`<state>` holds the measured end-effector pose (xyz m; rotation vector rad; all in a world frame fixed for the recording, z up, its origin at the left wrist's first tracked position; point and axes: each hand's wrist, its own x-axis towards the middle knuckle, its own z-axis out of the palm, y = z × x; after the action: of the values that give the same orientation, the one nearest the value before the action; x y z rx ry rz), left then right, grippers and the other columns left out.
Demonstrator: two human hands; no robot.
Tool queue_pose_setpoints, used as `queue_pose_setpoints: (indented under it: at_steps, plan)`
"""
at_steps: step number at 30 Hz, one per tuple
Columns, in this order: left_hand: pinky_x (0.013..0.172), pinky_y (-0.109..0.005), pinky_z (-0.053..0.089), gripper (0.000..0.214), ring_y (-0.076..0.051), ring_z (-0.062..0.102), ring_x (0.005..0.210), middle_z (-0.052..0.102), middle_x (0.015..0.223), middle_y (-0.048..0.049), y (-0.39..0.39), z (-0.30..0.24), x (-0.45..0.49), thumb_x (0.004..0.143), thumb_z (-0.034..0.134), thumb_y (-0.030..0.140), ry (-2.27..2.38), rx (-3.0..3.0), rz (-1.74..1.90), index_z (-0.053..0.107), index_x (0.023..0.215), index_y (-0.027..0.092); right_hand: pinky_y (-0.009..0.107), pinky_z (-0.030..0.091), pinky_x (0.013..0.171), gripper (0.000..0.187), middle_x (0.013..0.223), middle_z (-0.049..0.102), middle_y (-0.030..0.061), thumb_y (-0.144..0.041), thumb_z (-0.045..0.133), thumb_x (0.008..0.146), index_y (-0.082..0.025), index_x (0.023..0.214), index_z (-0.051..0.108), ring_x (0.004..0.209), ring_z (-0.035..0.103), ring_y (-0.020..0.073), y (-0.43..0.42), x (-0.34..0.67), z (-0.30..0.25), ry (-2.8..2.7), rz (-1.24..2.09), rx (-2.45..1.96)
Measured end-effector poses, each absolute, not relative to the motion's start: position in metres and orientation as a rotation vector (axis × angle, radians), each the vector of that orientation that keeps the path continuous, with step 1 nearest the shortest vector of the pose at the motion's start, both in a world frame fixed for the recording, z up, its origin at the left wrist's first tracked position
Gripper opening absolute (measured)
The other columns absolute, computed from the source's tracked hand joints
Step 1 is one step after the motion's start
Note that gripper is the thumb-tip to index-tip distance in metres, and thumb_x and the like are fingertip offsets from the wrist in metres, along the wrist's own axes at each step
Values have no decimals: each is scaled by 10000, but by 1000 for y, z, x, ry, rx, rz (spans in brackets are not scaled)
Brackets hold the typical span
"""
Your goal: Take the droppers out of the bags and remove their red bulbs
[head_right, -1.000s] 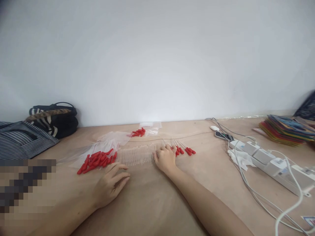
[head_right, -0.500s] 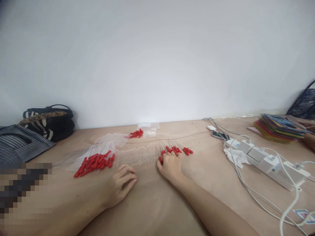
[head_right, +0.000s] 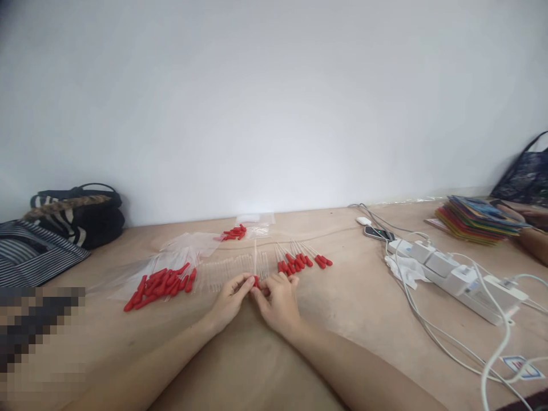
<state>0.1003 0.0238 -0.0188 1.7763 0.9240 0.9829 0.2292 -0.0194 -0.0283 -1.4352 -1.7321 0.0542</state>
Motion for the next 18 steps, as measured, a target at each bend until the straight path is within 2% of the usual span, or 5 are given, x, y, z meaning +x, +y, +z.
queue_pose_setpoints:
  at_steps: [5, 8, 11, 13, 18]
  plan:
    - [538, -239, 453, 210, -127, 539, 568, 544, 641, 17, 20, -24, 82, 824, 438, 366, 1001, 1822, 945, 503, 787, 169, 309, 229, 725, 178, 654, 574, -7, -326, 526, 812, -209, 717, 620, 690, 475, 130, -22, 237, -31, -1861, -272, -1286]
    - [584, -253, 450, 143, -133, 546, 609, 568, 684, 6, 16, -23, 64, 838, 423, 271, 1033, 2113, 917, 526, 808, 176, 336, 224, 801, 177, 833, 615, 35, -366, 538, 807, -231, 839, 648, 812, 489, 166, -20, 250, -28, -1842, -580, -1244]
    - [654, -272, 453, 139, -145, 559, 691, 591, 742, -8, 9, -17, 52, 840, 421, 214, 1018, 2345, 892, 548, 790, 183, 368, 188, 878, 267, 1046, 609, 29, -422, 553, 797, -301, 1029, 609, 991, 465, 207, -15, 258, -24, -2018, -653, -1121]
    - [665, -275, 456, 146, -148, 562, 709, 597, 759, -14, 5, -14, 49, 840, 421, 192, 1002, 2425, 876, 556, 785, 184, 381, 175, 890, 240, 962, 641, 12, -405, 529, 822, -306, 1026, 608, 983, 474, 193, -12, 258, -24, -2146, -593, -1035]
    - [641, -256, 462, 146, -146, 566, 704, 599, 768, -15, 2, -14, 50, 828, 438, 168, 979, 2492, 872, 583, 816, 186, 365, 194, 844, 213, 590, 599, -22, -298, 441, 880, -275, 897, 652, 718, 473, 127, -10, 250, -31, -2236, -453, -993]
